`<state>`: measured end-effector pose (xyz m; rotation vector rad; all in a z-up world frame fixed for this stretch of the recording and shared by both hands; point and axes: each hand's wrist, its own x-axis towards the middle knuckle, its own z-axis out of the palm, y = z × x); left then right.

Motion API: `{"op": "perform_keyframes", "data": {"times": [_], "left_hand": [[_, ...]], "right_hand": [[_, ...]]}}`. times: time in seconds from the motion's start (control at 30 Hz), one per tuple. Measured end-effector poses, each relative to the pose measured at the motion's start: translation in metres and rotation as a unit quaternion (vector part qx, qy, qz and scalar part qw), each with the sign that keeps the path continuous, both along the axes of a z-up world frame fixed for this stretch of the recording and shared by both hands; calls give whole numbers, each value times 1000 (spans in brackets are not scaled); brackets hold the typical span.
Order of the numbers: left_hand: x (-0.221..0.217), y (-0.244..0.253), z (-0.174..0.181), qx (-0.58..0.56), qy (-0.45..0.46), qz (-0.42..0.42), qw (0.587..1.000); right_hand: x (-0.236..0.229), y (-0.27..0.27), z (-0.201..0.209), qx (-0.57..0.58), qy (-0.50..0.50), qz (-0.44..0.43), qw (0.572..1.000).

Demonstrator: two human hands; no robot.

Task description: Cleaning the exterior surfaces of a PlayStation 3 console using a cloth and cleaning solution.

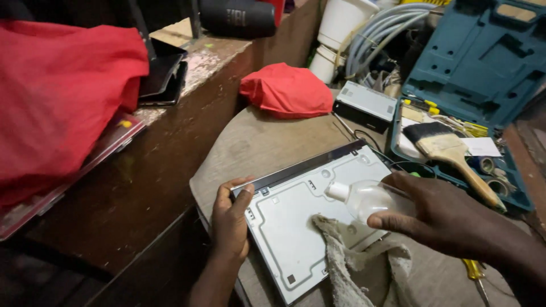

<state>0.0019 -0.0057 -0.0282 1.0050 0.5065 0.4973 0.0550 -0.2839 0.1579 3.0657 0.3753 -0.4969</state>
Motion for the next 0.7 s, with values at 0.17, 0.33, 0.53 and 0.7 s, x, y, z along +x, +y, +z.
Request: {"op": "perform_keyframes", "data": {"times": [0.17,0.33,0.53,0.7], "left_hand": [[1,1,-1,-33,-5,-6,999],[1,2,-2,-42,-26,-12,999],[3,2,-6,-42,-41,-9,998],[4,1,-7,-51,-31,-7,998]], "right_hand": [[-13,32,16,-110,0,7,994],[-17,45,24,-139,-45,31,989],[-11,45,16,-126,-108,99,981],[-12,50,19,-114,-112,82,984]]}}
